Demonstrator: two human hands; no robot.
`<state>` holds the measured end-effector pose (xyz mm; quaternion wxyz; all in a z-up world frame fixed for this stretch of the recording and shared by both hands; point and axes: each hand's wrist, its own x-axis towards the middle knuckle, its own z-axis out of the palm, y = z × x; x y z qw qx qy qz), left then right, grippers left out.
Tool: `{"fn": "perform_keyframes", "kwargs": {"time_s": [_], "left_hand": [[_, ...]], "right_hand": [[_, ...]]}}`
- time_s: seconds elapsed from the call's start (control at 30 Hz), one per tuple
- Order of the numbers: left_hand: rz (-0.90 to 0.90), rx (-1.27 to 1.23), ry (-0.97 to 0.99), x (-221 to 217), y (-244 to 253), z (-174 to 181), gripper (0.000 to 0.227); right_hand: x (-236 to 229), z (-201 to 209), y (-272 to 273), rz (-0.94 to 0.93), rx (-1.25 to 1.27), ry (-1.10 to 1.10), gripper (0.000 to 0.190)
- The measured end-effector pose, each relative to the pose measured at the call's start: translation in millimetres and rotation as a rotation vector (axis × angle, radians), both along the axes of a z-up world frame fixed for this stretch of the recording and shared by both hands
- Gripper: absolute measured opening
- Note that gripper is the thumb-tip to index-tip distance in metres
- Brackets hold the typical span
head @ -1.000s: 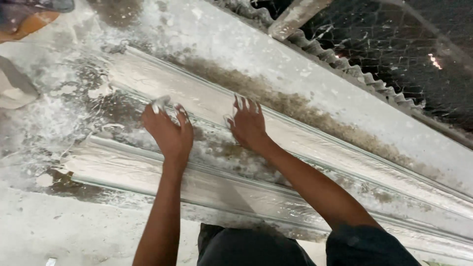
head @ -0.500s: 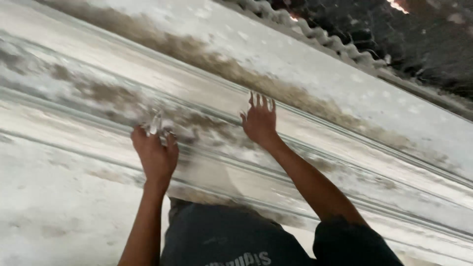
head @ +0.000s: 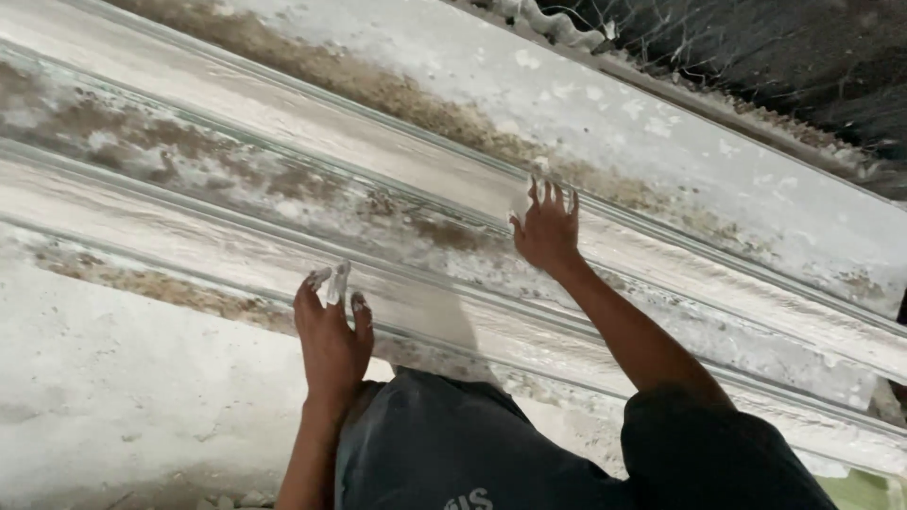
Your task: Applying plaster mixture and reinforcement fibers to decorative trim molds.
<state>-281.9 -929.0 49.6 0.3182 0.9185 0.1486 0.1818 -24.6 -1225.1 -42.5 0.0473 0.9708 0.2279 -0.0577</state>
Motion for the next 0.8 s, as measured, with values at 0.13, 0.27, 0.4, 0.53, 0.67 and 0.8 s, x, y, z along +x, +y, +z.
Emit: {"fn": "perform_keyframes", "kwargs": {"time_s": [0.13, 0.27, 0.4, 0.53, 0.67, 0.8], "left_hand": [[0.035, -0.025, -0.043, -37.1, -97.2, 6.3, 0.054], [0.125, -0.050, -0.089, -85.7, -193.2, -17.0, 0.047], [0.169, -0.071, 0.010, -121.8, -277.4, -6.5, 0.047], [0.173, -0.136, 0.038, -121.6, -352.7, 11.2, 0.056], [0.143, -0.126, 0.026, -111.8, -428.3, 1.4, 0.053], [0.095, -0.109, 0.040, -94.0, -511.5, -7.1, 0.054]], "right_hand": [[-11.2, -13.0, -94.7, 0.016, -0.018, -0.020, 0.078], [-10.9, -8.3, -185.6, 0.019, -0.011, -0.072, 0.070], [-25.1, -10.2, -282.2, 0.030, 0.010, -0.083, 0.067], [-30.6, -4.9, -383.2, 0.031, 0.055, -0.101, 0.068], [-39.4, -4.4, -486.5, -0.009, 0.061, -0.063, 0.069], [-36.6, -20.7, -597.2, -0.015, -0.018, -0.062, 0.068]]}}
